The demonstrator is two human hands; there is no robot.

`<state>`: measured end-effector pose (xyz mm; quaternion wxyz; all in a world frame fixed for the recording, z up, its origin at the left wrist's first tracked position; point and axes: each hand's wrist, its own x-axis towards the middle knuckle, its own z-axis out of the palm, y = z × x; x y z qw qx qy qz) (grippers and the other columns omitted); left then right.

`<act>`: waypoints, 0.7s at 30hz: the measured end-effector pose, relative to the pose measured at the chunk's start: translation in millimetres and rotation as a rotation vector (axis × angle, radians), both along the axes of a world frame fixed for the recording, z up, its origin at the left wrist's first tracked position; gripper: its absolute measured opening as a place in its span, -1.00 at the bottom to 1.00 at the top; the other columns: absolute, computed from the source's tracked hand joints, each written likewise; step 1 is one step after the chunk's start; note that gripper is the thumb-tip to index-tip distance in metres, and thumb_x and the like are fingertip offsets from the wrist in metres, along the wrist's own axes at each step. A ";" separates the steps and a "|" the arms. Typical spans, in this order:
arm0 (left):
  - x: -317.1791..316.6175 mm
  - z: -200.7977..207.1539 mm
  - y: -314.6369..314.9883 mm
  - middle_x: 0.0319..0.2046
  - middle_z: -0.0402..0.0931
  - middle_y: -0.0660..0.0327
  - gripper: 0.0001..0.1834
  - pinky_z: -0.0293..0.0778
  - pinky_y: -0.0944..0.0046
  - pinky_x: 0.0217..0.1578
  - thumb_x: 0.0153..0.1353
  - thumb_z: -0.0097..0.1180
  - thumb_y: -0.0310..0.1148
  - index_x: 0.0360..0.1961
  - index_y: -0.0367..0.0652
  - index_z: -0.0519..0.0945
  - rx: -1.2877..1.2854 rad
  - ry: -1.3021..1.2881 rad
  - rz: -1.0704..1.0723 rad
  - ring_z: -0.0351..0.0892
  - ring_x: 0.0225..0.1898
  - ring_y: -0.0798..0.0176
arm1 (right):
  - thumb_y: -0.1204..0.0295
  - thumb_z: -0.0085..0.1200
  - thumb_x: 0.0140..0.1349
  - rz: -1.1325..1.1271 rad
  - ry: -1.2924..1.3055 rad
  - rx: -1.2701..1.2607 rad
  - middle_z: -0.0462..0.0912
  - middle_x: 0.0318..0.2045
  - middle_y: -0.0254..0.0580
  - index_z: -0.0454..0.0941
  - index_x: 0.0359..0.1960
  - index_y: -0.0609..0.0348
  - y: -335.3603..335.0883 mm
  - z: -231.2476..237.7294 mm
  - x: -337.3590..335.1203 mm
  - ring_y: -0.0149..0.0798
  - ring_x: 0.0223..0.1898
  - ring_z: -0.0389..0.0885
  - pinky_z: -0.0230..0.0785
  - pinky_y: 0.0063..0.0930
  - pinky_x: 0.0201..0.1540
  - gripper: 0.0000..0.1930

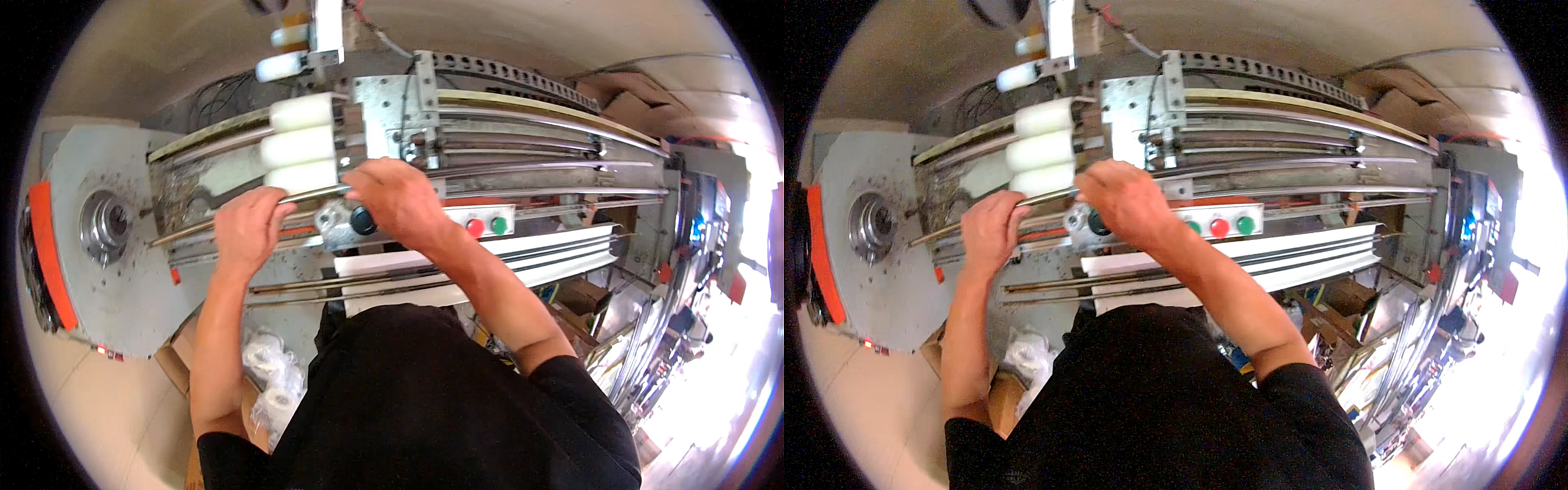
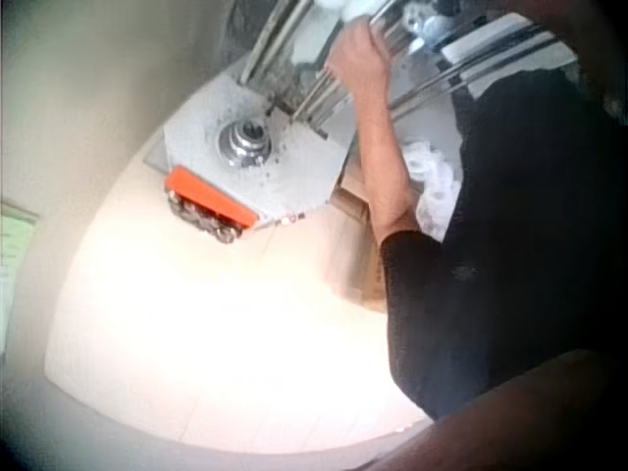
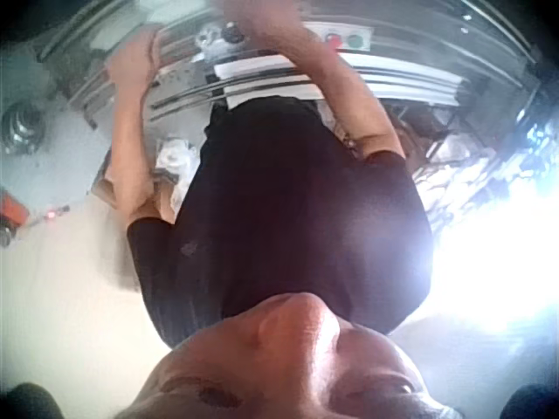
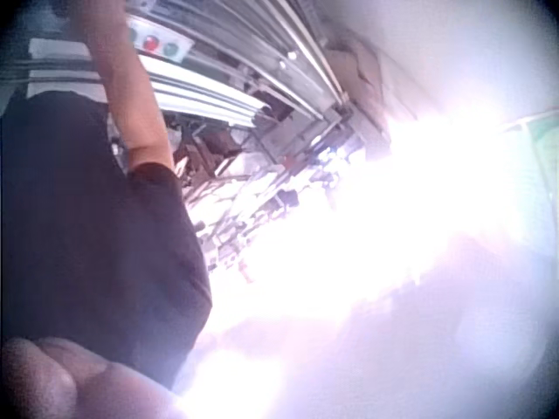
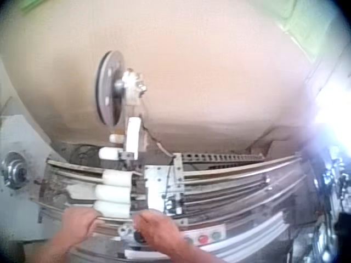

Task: The person places several thin metallic slats onto a guide rail of an industrial machine, aligns them by hand, and slides them into a processing unit before pulling them back out.

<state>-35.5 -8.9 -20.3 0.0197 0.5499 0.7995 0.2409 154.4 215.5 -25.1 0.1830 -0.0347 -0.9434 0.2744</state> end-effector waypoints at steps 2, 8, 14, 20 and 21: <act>-11.1 -1.1 5.8 -0.32 0.73 0.14 -0.79 0.59 0.01 -0.30 0.40 0.36 -0.19 -0.18 -0.10 0.74 -0.024 -0.017 0.026 0.73 -0.30 -0.06 | 0.34 0.35 0.36 -0.013 -0.045 0.002 0.76 -0.10 -0.07 0.72 0.04 0.12 4.8 -2.2 -15.7 0.06 -0.02 0.76 0.65 -0.06 0.02 -0.73; -25.8 -14.1 15.7 -0.29 0.75 0.15 -0.79 0.61 0.01 -0.26 0.37 0.37 -0.18 -0.21 -0.10 0.74 -0.001 -0.027 0.017 0.74 -0.28 -0.07 | 0.34 0.36 0.37 -0.035 -0.035 -0.044 0.76 -0.10 -0.06 0.74 0.03 0.13 10.9 -21.9 -26.6 0.07 -0.04 0.76 0.65 -0.07 0.01 -0.74; -32.5 -25.2 25.5 -0.28 0.72 0.21 -0.76 0.59 -0.03 -0.14 0.37 0.37 -0.13 -0.21 -0.08 0.76 -0.007 -0.076 0.037 0.71 -0.20 -0.04 | 0.47 0.41 0.26 -0.124 -0.042 -0.072 0.77 -0.13 -0.09 0.75 -0.06 0.15 10.0 -20.6 -35.3 0.07 -0.07 0.75 0.62 -0.08 0.02 -0.77; -32.7 -36.3 31.0 -0.16 0.65 0.12 -0.73 0.62 0.02 -0.12 0.33 0.45 -0.28 -0.08 -0.21 0.73 0.110 -0.215 0.126 0.68 -0.17 -0.06 | 0.48 0.43 0.22 -0.134 -0.064 -0.084 0.76 -0.14 -0.09 0.74 -0.06 0.15 16.7 -30.0 -41.1 0.10 -0.06 0.73 0.60 -0.05 0.02 -0.74; -31.7 -37.4 33.5 -0.16 0.65 0.12 -0.72 0.62 0.02 -0.12 0.34 0.45 -0.29 -0.05 -0.21 0.72 0.122 -0.272 0.177 0.68 -0.17 -0.04 | 0.48 0.44 0.21 -0.138 -0.081 -0.075 0.76 -0.14 -0.10 0.74 -0.05 0.13 16.0 -31.4 -39.6 0.09 -0.05 0.73 0.60 -0.05 0.03 -0.73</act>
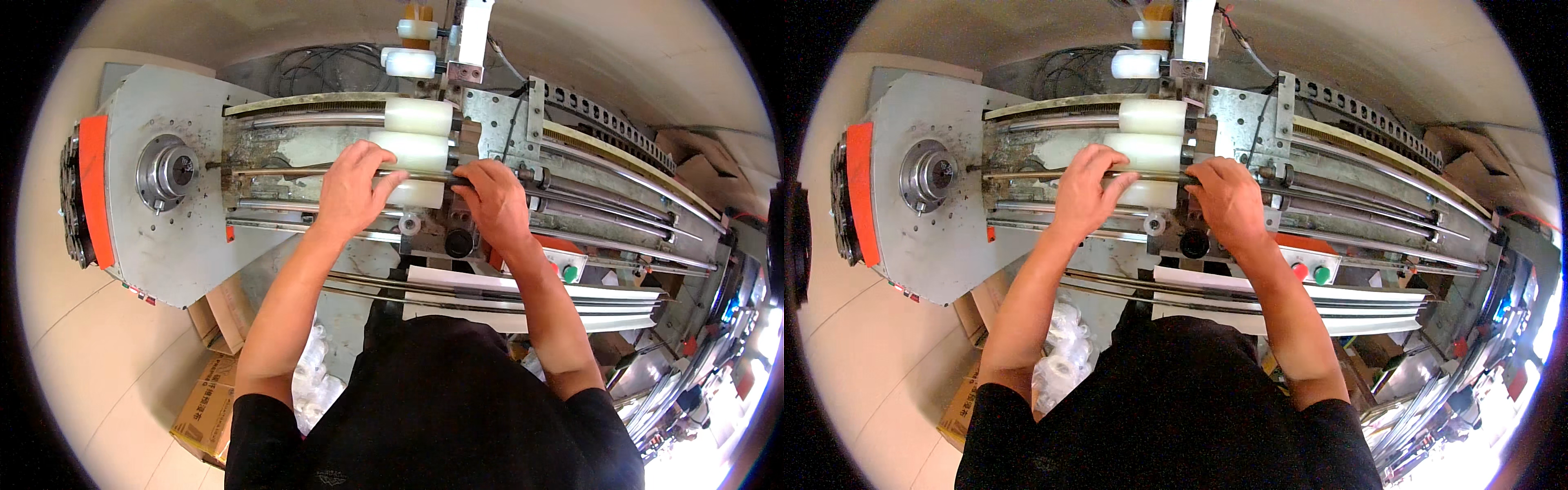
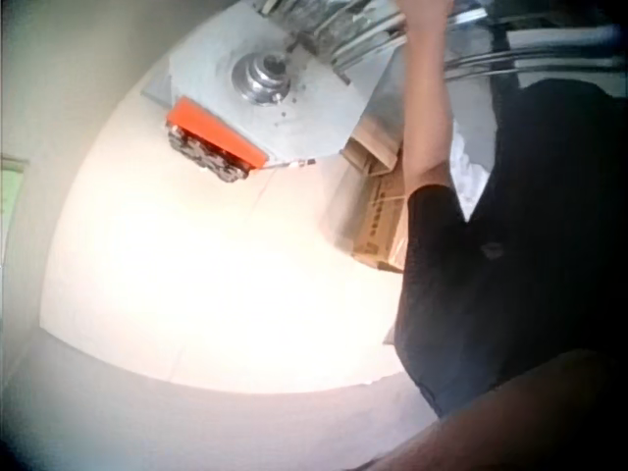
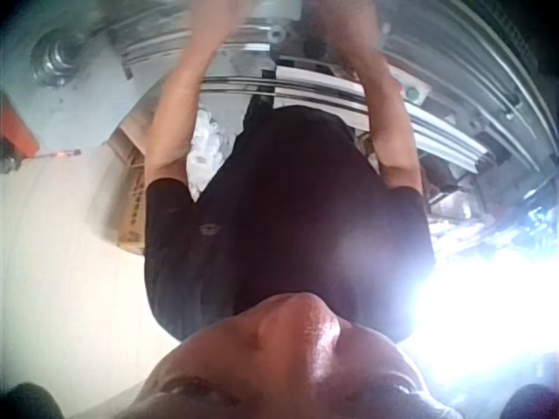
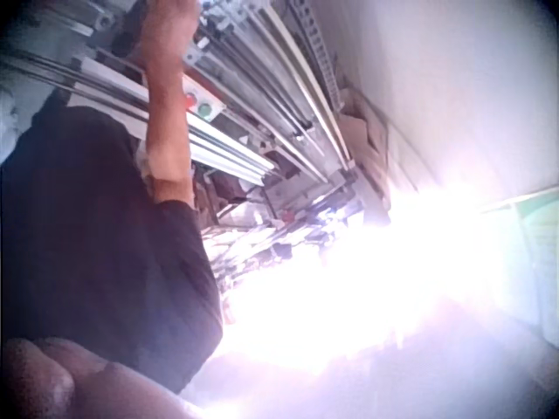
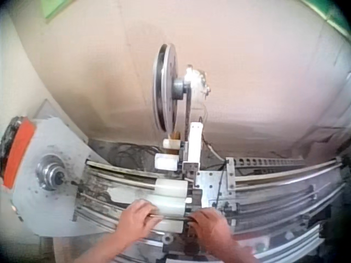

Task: The person places several thin metallic slats onto a guide rail of an industrial machine, aligns them by hand, and slides them into a processing unit before pulling them back out.

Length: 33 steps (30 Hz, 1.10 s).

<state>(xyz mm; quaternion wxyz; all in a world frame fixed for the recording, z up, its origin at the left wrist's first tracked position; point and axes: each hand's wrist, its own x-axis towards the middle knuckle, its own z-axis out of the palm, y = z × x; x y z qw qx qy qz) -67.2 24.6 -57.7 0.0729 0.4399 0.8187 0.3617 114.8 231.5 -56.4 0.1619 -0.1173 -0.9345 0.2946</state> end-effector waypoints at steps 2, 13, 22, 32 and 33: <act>-1.0 5.5 7.0 -0.14 0.65 0.12 -0.69 0.62 0.05 -0.11 0.38 0.42 -0.31 0.06 -0.19 0.70 -0.041 -0.145 0.097 0.70 -0.14 0.01 | 0.47 0.45 0.21 -0.007 0.008 -0.001 0.75 -0.14 -0.12 0.74 -0.05 0.10 -1.6 -2.5 -0.5 0.07 -0.04 0.73 0.60 -0.06 0.04 -0.73; -13.2 24.2 35.9 -0.21 0.70 0.21 -0.81 0.58 0.17 -0.14 0.41 0.40 -0.33 -0.08 -0.19 0.74 -0.147 -0.376 0.038 0.69 -0.20 0.20 | 0.47 0.43 0.23 -0.004 -0.005 -0.041 0.75 -0.14 -0.08 0.75 -0.06 0.18 -1.9 3.7 -1.5 0.10 -0.05 0.71 0.58 -0.05 0.04 -0.74; 29.3 22.0 -9.8 -0.26 0.71 0.31 -0.89 0.53 0.38 -0.20 0.55 0.28 -0.41 -0.10 -0.23 0.67 -0.061 -0.811 0.121 0.60 -0.29 0.47 | 0.48 0.44 0.20 -0.014 0.012 -0.030 0.72 -0.16 -0.17 0.75 -0.08 0.13 -4.6 4.7 2.7 0.01 -0.07 0.72 0.58 -0.10 0.04 -0.75; 65.3 22.4 -1.0 -0.23 0.82 0.13 -0.85 0.73 0.32 -0.15 0.52 0.38 -0.34 -0.15 -0.20 0.70 0.306 -1.220 0.567 0.81 -0.22 0.33 | 0.53 0.44 0.18 -0.014 0.027 -0.067 0.77 -0.11 -0.10 0.76 -0.07 0.17 -7.2 16.3 6.8 0.07 -0.05 0.73 0.59 -0.09 0.05 -0.73; 67.5 20.0 0.5 -0.25 0.82 0.13 -0.85 0.73 0.32 -0.17 0.49 0.40 -0.36 -0.19 -0.20 0.70 0.303 -1.197 0.577 0.81 -0.24 0.33 | 0.52 0.46 0.16 -0.013 0.036 -0.052 0.76 -0.12 -0.14 0.76 -0.07 0.15 -7.5 16.0 6.8 0.03 -0.06 0.73 0.58 -0.11 0.05 -0.72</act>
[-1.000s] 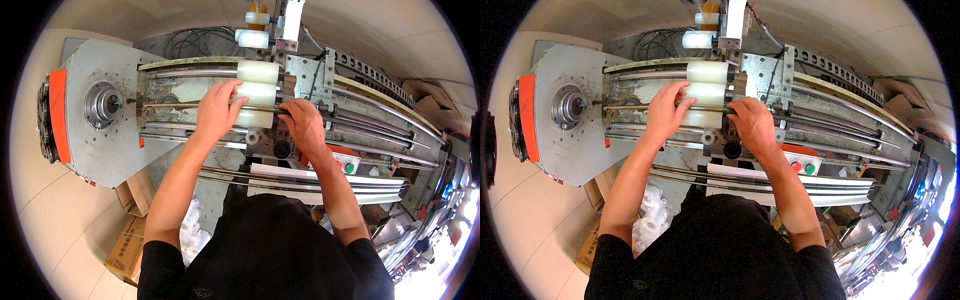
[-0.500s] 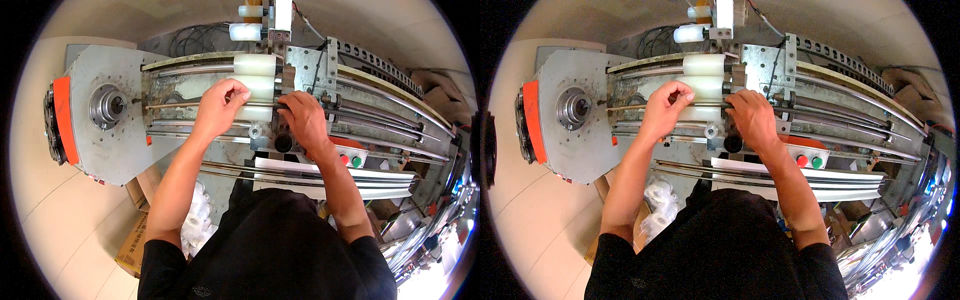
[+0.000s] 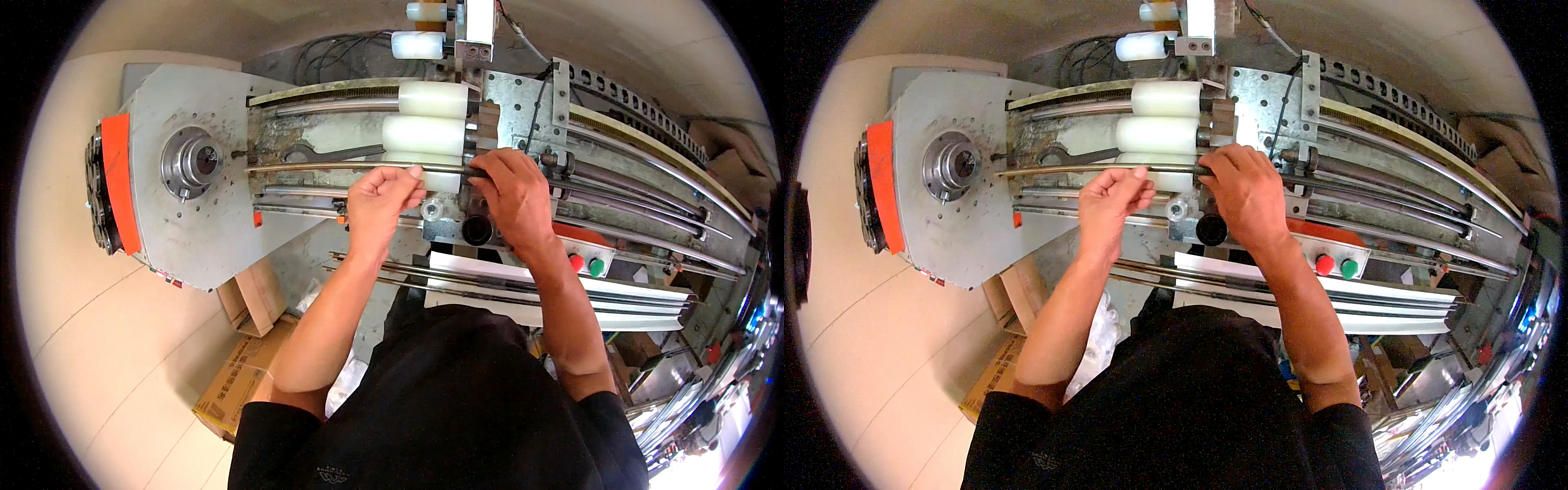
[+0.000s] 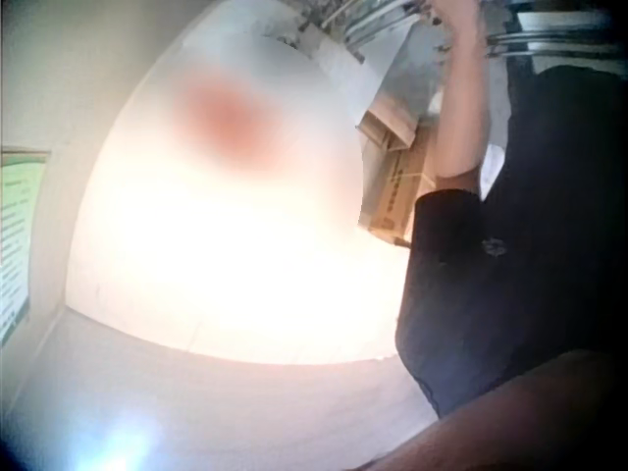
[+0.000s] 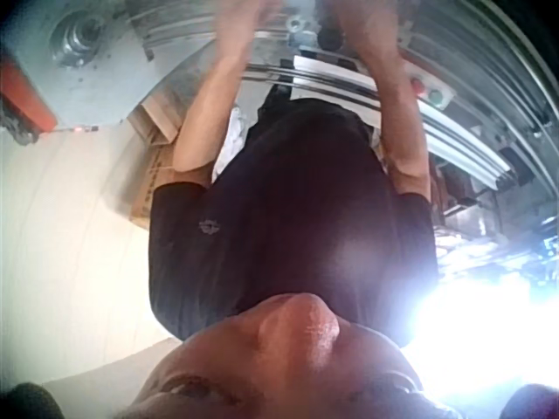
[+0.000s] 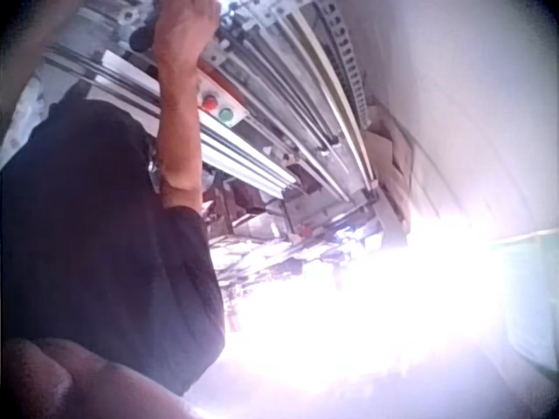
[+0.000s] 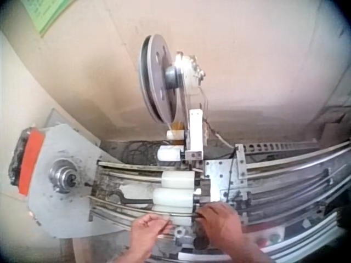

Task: The person places several thin metallic slats onto a guide rail of an industrial machine, aligns them by hand, and slides them into a processing unit before pulling them back out.

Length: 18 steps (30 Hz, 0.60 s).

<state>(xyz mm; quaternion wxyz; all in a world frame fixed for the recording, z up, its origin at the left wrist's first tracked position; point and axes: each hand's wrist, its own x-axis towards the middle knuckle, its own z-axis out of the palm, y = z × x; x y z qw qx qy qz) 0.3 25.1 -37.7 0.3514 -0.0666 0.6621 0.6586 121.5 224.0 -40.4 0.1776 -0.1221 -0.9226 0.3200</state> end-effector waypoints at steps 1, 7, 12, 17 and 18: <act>2.3 -4.3 1.1 -0.26 0.82 0.12 -0.84 0.73 0.33 -0.19 0.47 0.43 -0.38 -0.23 -0.20 0.71 -0.014 0.019 0.007 0.81 -0.25 0.34 | 0.52 0.47 0.15 0.000 0.009 0.014 0.74 -0.13 -0.18 0.75 -0.08 0.12 -0.1 -0.6 -0.3 0.00 -0.06 0.72 0.58 -0.12 0.04 -0.71; 12.2 3.1 0.5 -0.20 0.82 0.00 -0.63 0.76 0.28 -0.18 0.50 0.36 -0.45 0.19 -0.28 0.49 -0.122 0.004 -0.030 0.84 -0.23 0.24 | 0.51 0.48 0.14 0.022 -0.025 0.032 0.73 -0.12 -0.21 0.75 -0.06 0.10 -1.3 -6.1 3.3 -0.05 -0.07 0.71 0.58 -0.13 0.04 -0.69; 4.9 13.1 -7.3 -0.13 0.82 0.03 -0.70 0.77 0.26 -0.10 0.55 0.33 -0.33 0.14 -0.26 0.58 -0.149 -0.124 -0.105 0.84 -0.14 0.25 | 0.51 0.49 0.13 0.027 -0.028 0.036 0.73 -0.11 -0.21 0.75 -0.06 0.10 -3.4 -11.2 6.7 -0.06 -0.07 0.71 0.58 -0.14 0.04 -0.68; -8.6 24.0 -8.1 -0.20 0.74 0.22 -0.78 0.75 0.29 -0.11 0.60 0.24 -0.28 0.07 -0.21 0.66 -0.182 -0.259 -0.260 0.73 -0.22 0.37 | 0.51 0.50 0.12 0.026 -0.019 0.043 0.73 -0.12 -0.23 0.76 -0.07 0.10 -2.9 -9.9 5.9 -0.08 -0.07 0.71 0.58 -0.16 0.03 -0.68; -8.7 27.2 -4.8 -0.25 0.69 0.28 -0.79 0.71 0.32 -0.17 0.62 0.20 -0.27 0.05 -0.20 0.66 -0.195 -0.260 -0.274 0.66 -0.29 0.42 | 0.51 0.50 0.12 0.025 -0.021 0.048 0.73 -0.12 -0.23 0.76 -0.07 0.10 -3.0 -10.0 5.8 -0.08 -0.07 0.71 0.58 -0.16 0.03 -0.68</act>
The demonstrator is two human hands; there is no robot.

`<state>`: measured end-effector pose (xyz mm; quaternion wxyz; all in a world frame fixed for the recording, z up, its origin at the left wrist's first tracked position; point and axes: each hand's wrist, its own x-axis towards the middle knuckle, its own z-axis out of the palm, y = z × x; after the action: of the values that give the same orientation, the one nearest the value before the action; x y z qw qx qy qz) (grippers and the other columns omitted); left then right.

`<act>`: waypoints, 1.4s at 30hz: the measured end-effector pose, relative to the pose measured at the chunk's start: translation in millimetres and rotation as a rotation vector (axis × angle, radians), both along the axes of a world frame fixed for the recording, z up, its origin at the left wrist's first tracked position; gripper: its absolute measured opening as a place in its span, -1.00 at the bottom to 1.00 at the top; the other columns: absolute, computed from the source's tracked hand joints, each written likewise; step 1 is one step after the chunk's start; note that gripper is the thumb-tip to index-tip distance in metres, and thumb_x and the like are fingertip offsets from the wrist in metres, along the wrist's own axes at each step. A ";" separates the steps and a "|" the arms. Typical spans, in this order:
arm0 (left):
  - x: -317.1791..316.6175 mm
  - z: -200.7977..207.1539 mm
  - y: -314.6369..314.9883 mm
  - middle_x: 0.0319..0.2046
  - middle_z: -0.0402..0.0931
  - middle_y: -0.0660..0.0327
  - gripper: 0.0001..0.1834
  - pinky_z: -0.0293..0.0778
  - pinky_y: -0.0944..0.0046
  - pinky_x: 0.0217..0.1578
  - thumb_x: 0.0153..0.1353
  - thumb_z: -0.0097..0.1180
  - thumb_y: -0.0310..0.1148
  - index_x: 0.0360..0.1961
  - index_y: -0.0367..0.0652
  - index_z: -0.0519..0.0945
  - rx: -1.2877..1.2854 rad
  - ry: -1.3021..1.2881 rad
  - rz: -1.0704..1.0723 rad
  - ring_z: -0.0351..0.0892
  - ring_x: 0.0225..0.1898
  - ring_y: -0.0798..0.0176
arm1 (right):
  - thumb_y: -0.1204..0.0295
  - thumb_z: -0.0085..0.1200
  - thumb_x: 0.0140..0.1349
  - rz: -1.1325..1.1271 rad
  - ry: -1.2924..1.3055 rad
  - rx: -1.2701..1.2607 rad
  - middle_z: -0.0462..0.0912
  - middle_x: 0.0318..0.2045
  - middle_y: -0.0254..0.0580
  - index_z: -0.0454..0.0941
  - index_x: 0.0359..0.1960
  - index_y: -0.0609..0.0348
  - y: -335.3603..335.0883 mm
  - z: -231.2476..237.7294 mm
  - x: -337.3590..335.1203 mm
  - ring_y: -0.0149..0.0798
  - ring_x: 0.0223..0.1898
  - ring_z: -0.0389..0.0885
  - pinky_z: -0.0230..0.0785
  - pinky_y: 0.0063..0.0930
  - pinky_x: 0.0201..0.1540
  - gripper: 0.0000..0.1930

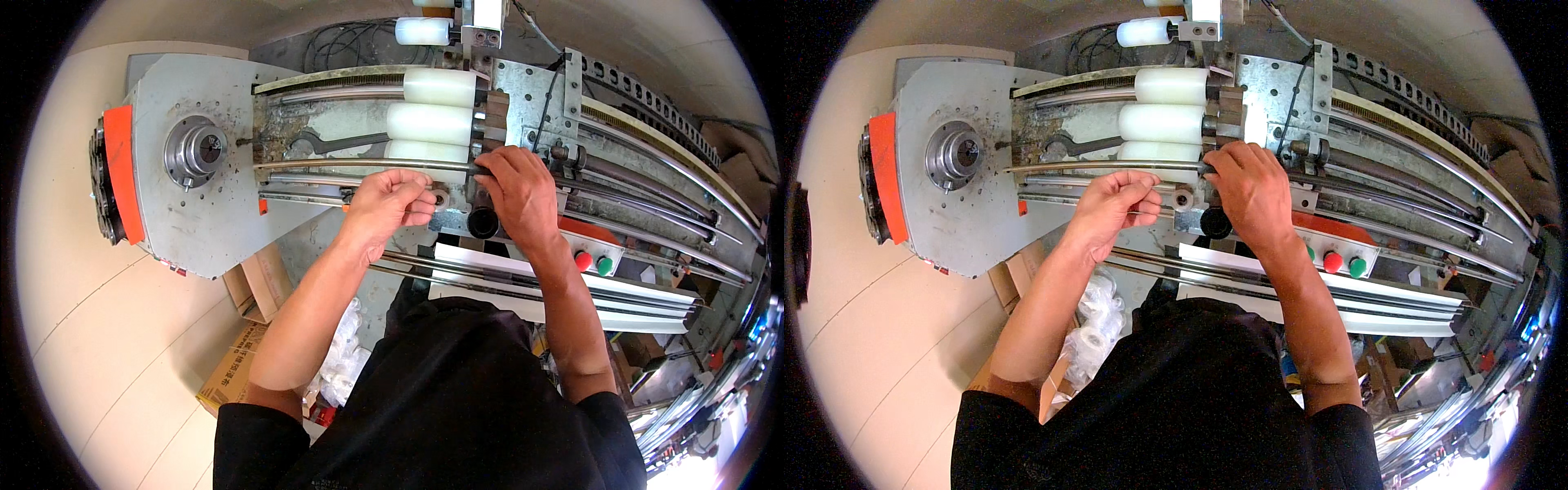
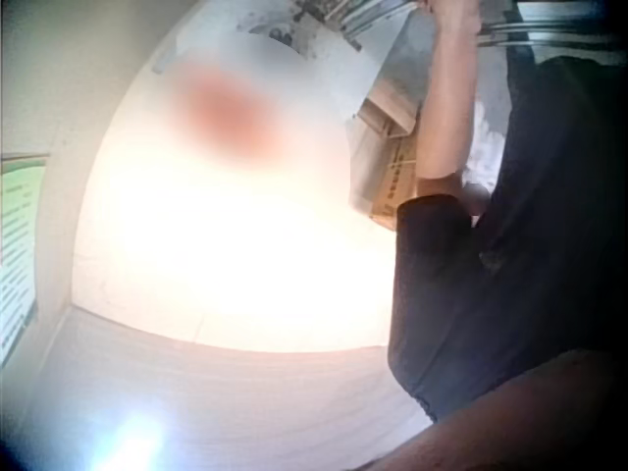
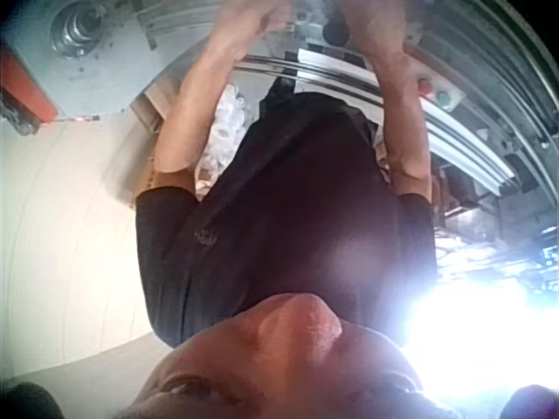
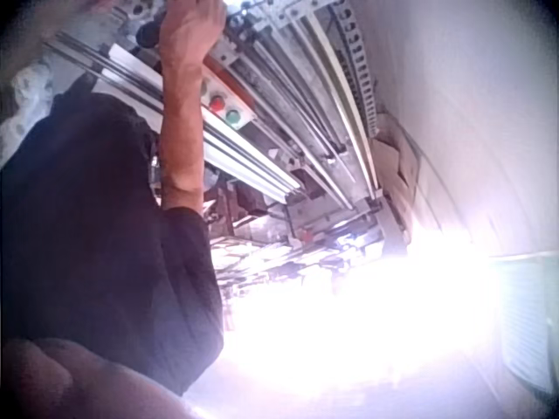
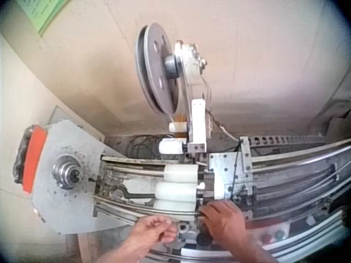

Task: The person places several thin metallic slats onto a guide rail of an industrial machine, aligns them by hand, and slides them into a processing unit before pulling them back out.

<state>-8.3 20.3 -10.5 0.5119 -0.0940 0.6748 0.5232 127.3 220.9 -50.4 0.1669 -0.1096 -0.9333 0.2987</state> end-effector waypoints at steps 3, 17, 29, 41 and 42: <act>1.3 1.3 4.5 -0.37 0.49 0.42 -0.80 0.48 0.41 -0.36 0.67 0.11 -0.26 0.00 -0.16 0.65 0.011 -0.029 0.037 0.37 -0.43 0.51 | 0.50 0.51 0.11 -0.002 -0.003 0.011 0.73 -0.12 -0.24 0.77 -0.06 0.10 -0.6 0.7 0.2 -0.09 -0.07 0.71 0.58 -0.17 0.02 -0.67; 20.1 -18.0 4.3 -0.38 0.62 0.37 -0.70 0.49 0.33 -0.28 0.66 0.17 -0.20 -0.09 -0.25 0.72 -0.001 0.438 -0.206 0.46 -0.35 0.48 | 0.50 0.40 0.26 0.017 -0.029 -0.036 0.73 -0.11 -0.10 0.74 -0.05 0.18 -0.4 1.9 3.9 0.01 -0.06 0.72 0.58 -0.09 0.07 -0.76; 36.1 -34.4 -5.1 -0.37 0.80 0.22 -0.78 0.68 0.30 -0.26 0.51 0.37 -0.40 0.08 -0.26 0.80 0.149 0.409 0.214 0.72 -0.38 0.39 | 0.52 0.46 0.14 0.003 0.024 -0.060 0.72 -0.16 -0.19 0.76 -0.07 0.11 -1.6 14.7 3.4 -0.02 -0.09 0.71 0.57 -0.12 0.03 -0.71; 2.6 -11.8 -0.2 -0.38 0.78 0.17 -0.79 0.63 0.09 -0.42 0.25 0.50 -0.34 -0.09 0.00 0.83 -0.229 1.634 -0.626 0.76 -0.43 0.01 | 0.52 0.41 0.24 0.000 0.003 -0.123 0.76 -0.11 -0.08 0.78 -0.06 0.21 2.2 23.3 3.2 0.06 -0.05 0.73 0.59 -0.11 0.07 -0.77; -2.1 -7.1 1.3 -0.38 0.77 0.18 -0.80 0.63 0.08 -0.39 0.23 0.51 -0.34 -0.12 -0.01 0.83 -0.218 1.656 -0.669 0.76 -0.41 0.01 | 0.52 0.41 0.24 0.004 0.009 -0.123 0.76 -0.10 -0.08 0.78 -0.06 0.21 2.9 23.6 2.7 0.06 -0.05 0.73 0.59 -0.11 0.07 -0.77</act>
<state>-10.5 21.6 -17.7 -0.0247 0.4668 0.8655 0.1799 130.0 223.8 -26.8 0.1632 -0.1166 -0.9125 0.3564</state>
